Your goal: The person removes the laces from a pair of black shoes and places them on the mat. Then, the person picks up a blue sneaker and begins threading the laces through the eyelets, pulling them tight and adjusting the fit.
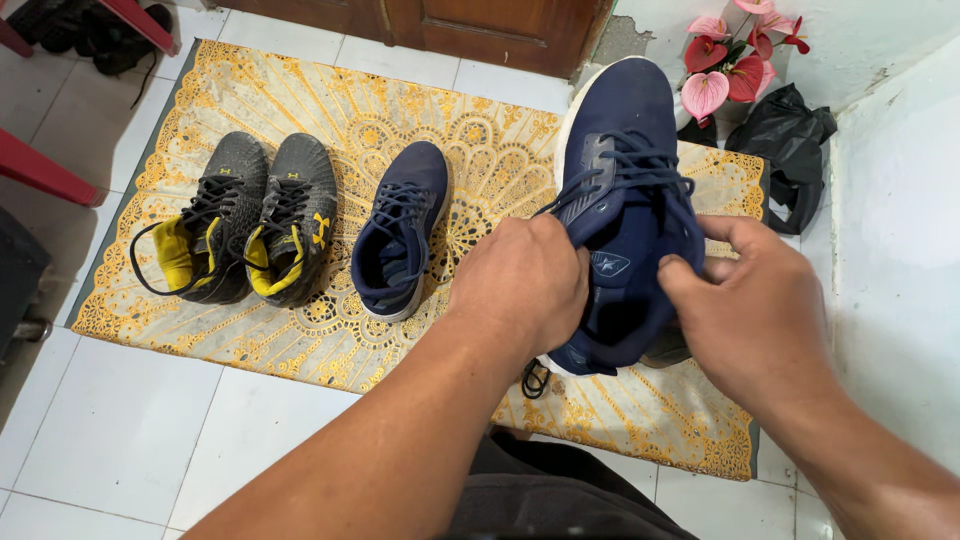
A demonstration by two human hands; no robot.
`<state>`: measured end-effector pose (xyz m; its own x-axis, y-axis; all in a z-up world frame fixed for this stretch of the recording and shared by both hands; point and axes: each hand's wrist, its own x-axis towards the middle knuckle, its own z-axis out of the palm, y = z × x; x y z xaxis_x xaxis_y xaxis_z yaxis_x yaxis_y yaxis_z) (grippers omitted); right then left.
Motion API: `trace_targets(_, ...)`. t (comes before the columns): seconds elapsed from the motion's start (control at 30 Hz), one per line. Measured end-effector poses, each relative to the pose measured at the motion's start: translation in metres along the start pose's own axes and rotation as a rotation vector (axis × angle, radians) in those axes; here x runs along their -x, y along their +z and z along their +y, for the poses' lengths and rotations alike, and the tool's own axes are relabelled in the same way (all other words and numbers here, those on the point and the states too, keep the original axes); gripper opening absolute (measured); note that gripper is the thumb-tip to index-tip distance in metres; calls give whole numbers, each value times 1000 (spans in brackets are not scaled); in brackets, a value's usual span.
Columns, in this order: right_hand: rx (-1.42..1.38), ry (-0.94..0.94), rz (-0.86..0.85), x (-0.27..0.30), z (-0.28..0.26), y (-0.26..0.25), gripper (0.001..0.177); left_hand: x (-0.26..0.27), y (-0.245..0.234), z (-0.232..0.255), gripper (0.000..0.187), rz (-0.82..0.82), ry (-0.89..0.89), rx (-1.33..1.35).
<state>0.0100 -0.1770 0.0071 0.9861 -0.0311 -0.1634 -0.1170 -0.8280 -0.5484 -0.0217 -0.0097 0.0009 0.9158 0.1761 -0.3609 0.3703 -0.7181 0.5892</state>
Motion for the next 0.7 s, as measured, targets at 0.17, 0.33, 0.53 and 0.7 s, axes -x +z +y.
trace_targets(0.17,90,-507,131,3,-8,-4,57,5,3,-3,38,39,44,12)
trace_targets(0.33,223,-964,261,-6,-16,-2,27,4,0,-4,37,31,70,5)
trace_targets(0.53,183,-788,131,-6,-26,-1,18,5,-7,-13,34,63,49,0)
trace_targets(0.7,119,-928,54,-1,-26,-4,12,5,-15,-26,27,76,35,-40)
